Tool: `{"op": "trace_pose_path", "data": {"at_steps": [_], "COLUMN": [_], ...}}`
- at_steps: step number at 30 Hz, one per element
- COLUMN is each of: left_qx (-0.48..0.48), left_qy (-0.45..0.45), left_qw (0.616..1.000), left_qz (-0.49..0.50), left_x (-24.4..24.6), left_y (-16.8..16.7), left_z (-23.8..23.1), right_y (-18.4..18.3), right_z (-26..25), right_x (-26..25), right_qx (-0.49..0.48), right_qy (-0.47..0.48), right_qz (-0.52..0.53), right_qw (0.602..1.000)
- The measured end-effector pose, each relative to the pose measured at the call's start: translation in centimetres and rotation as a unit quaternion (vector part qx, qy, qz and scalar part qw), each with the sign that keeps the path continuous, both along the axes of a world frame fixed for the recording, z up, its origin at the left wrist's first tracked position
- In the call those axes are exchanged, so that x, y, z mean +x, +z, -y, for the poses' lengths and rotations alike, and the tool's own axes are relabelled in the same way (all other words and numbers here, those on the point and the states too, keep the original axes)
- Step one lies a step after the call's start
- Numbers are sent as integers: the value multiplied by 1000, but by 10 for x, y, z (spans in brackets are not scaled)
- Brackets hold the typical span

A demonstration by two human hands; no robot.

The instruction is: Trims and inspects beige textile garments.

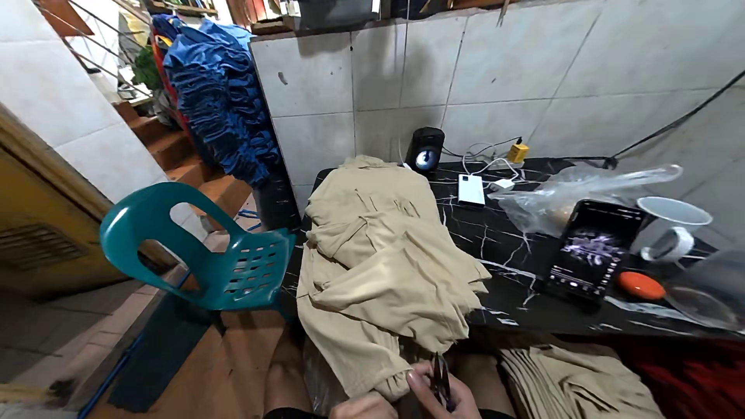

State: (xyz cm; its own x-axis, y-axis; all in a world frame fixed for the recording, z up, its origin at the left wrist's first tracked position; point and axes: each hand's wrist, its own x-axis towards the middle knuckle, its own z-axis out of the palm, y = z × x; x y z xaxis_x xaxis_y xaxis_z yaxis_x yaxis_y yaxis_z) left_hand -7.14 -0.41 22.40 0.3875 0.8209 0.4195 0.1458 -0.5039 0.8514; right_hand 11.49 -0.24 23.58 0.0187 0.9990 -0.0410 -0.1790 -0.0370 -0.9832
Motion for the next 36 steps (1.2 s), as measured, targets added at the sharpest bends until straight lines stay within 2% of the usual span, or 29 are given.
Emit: {"op": "trace_pose_path", "data": {"at_steps": [4,6,10,15,17,20,23,28,30,32,34,36], "left_qx": [-3,-32,-53,-92,-98,-99,-87,-24,11,44,66,53], "left_qy": [170,192,168,87,37,-5,118,313,368,405,358,205], "left_qw": [985,981,983,980,983,991,989,939,917,907,931,974], "left_qz": [-19,-17,47,153,149,94,2,-141,-153,-106,-17,82], "left_x": [3,5,9,-2,-12,-27,-28,-16,-29,-48,-50,-29], "left_y": [12,11,-1,-2,-4,-11,-15,-25,-21,-2,27,54], "left_z": [-10,-17,-22,-7,-3,0,2,-5,-17,-38,-62,-87], "right_y": [1,1,-5,-12,-12,-7,-4,6,13,17,16,17], "right_z": [1,2,3,3,2,0,-1,3,6,8,5,-2], "right_x": [-4,-7,-7,-2,-2,-5,-12,-30,-29,-16,0,11], "right_qx": [44,66,102,126,121,98,78,112,131,136,135,128], "right_qy": [15,27,25,-2,-22,-20,12,30,43,24,-16,-81], "right_qz": [66,108,184,194,194,193,202,280,322,343,299,205], "right_qw": [997,992,977,973,973,976,976,953,937,929,944,967]}}
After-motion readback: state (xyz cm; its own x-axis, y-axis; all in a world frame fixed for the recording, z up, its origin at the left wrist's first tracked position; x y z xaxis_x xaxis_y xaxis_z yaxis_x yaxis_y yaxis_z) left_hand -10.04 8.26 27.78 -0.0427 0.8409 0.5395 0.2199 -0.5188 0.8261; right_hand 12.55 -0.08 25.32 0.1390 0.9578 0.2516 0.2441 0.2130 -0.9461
